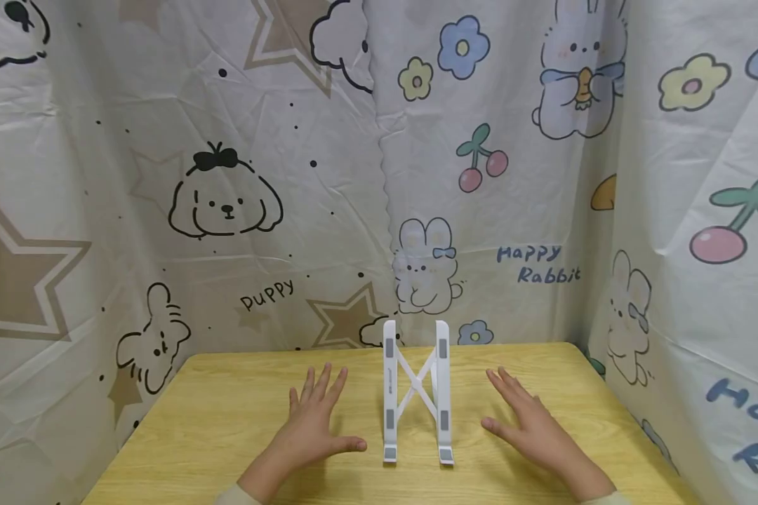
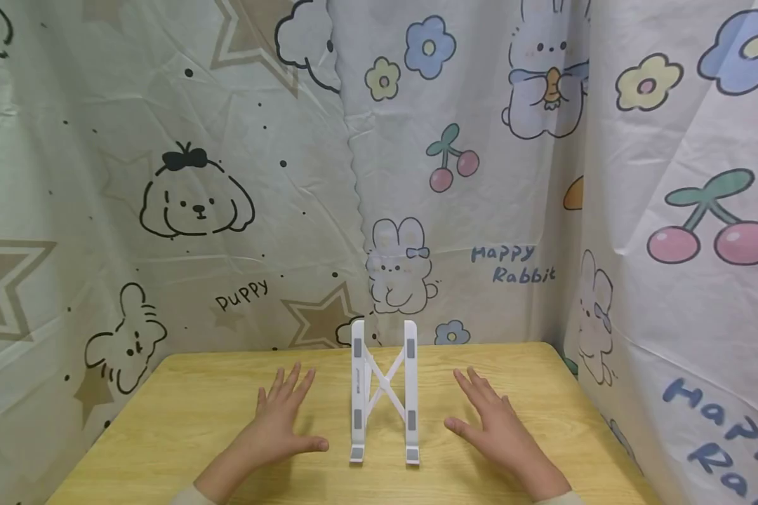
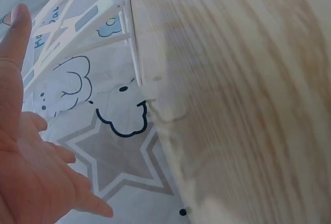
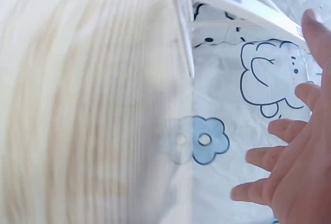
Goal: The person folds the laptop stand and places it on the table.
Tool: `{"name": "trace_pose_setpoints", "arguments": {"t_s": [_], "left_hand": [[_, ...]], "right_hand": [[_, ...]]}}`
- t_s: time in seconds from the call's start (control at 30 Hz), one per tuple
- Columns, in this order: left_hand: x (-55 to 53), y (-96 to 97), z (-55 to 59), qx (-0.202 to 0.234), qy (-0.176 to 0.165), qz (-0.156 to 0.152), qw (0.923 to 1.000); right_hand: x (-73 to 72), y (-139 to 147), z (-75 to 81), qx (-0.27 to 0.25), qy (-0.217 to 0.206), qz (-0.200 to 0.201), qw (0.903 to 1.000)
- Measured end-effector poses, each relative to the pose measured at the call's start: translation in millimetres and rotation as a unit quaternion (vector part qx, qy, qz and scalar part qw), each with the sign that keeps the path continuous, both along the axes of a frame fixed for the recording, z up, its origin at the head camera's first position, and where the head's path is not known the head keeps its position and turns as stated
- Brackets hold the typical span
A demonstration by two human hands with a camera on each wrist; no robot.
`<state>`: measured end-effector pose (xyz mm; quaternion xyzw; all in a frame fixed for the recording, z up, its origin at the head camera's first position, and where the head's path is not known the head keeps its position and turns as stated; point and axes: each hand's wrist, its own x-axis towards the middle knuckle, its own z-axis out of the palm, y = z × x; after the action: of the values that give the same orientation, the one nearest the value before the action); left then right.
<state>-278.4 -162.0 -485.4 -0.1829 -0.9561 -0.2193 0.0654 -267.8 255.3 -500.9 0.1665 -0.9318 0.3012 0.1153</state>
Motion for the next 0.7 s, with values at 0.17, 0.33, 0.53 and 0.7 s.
{"name": "trace_pose_setpoints", "arguments": {"t_s": [0.17,0.33,0.53,0.7], "left_hand": [[-3.2,2.8,-2.1,0.06,-0.019,-0.005,0.998],[-5.6,7.0,-4.1,0.126,-0.029,-0.009,0.9916],[-6.9,13.4,-5.6,0.204,-0.049,0.007,0.9777],[-8.0,18.4,-8.1,0.25,-0.065,0.016,0.9659]], "right_hand": [[-0.7,-2.7,0.4,-0.064,-0.047,-0.003,0.9969],[-2.2,-3.4,0.1,-0.098,-0.088,-0.03,0.9909],[-3.9,-8.7,1.6,-0.172,-0.108,-0.021,0.9789],[-6.3,-14.7,1.9,-0.249,-0.134,-0.011,0.9591]]}}
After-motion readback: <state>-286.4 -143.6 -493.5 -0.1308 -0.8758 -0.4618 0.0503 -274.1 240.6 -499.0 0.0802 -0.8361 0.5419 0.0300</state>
